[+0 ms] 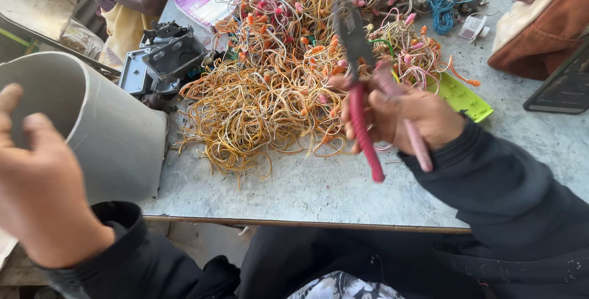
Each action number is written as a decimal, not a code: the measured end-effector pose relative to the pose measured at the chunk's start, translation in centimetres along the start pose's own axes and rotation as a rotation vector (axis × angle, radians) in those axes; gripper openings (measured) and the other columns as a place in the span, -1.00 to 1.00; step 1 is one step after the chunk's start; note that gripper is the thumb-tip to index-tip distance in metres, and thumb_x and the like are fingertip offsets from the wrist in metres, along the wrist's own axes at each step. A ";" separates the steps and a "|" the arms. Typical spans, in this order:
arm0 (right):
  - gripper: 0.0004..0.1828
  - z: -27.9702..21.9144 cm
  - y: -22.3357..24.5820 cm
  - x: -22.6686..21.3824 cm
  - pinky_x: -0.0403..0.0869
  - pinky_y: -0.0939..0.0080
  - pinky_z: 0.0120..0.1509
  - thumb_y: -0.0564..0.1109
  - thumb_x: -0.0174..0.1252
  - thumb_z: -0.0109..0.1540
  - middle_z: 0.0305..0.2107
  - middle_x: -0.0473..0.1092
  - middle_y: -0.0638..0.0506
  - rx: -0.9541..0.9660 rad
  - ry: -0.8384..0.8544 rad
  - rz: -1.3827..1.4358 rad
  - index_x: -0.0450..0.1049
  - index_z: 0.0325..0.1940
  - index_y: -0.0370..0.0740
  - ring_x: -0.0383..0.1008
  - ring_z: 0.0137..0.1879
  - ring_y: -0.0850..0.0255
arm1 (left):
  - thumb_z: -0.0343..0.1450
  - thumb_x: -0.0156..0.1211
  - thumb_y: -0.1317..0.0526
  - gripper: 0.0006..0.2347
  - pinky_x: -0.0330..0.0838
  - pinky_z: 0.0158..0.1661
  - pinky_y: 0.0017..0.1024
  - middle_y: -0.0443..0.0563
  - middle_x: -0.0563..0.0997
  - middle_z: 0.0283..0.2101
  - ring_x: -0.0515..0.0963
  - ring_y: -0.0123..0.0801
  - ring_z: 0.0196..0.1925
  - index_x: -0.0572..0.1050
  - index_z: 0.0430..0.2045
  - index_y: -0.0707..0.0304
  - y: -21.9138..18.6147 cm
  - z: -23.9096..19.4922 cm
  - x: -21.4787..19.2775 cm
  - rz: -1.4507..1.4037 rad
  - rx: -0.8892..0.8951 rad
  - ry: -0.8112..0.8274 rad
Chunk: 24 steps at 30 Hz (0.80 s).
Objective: The person untangles a large pile of multi-colored wire lights, selects individual strands, and uses pliers to cut and strip the ends. They repeatedly handle the wires, separate them, and prepare the ends for connection.
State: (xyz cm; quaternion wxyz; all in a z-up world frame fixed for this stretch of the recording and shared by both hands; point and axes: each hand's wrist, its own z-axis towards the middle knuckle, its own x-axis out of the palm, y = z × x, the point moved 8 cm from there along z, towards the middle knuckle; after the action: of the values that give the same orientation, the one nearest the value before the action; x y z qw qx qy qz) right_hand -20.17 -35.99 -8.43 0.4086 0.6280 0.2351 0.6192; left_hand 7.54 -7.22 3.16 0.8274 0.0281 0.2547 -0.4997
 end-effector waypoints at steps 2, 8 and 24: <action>-0.29 -0.1 1.2 -0.3 0.54 -0.14 0.08 -0.07 0.02 0.42 -0.08 0.42 -0.15 -0.064 -0.012 -0.043 0.03 0.59 -0.42 0.51 0.04 0.03 | 0.56 0.08 0.51 -0.75 0.49 0.19 -0.27 0.20 0.64 0.09 0.65 -0.09 0.13 0.49 0.13 0.42 -2.8 0.2 0.5 -0.122 0.118 0.026; -0.28 -0.4 1.8 -1.5 0.51 -0.07 0.14 -0.07 0.00 0.45 -0.04 0.44 -0.18 -0.126 -0.088 -0.032 0.02 0.63 -0.44 0.52 0.05 0.02 | 0.36 0.35 0.23 -0.82 0.50 -0.11 -0.20 0.08 0.66 -0.21 0.64 -0.08 -0.14 0.61 -0.19 0.16 -18.9 -3.7 9.6 -0.671 0.423 0.644; -0.39 -0.1 -5.7 -4.0 0.53 -0.04 0.14 -0.02 -0.01 0.37 -0.04 0.44 -0.17 0.170 -0.170 -0.165 0.16 0.48 -0.28 0.50 0.12 0.08 | 0.35 0.36 0.06 -0.78 0.40 -0.16 -0.22 0.05 0.67 -0.31 0.61 -0.13 -0.22 0.68 -0.51 0.24 -18.2 -4.8 17.4 -0.878 0.666 0.977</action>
State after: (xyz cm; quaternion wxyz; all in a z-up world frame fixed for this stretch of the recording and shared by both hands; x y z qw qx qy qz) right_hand -19.54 -35.99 -15.34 0.4216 0.6891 0.3021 0.5061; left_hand -3.24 -29.05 -5.06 0.2909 0.3929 0.4169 -0.7663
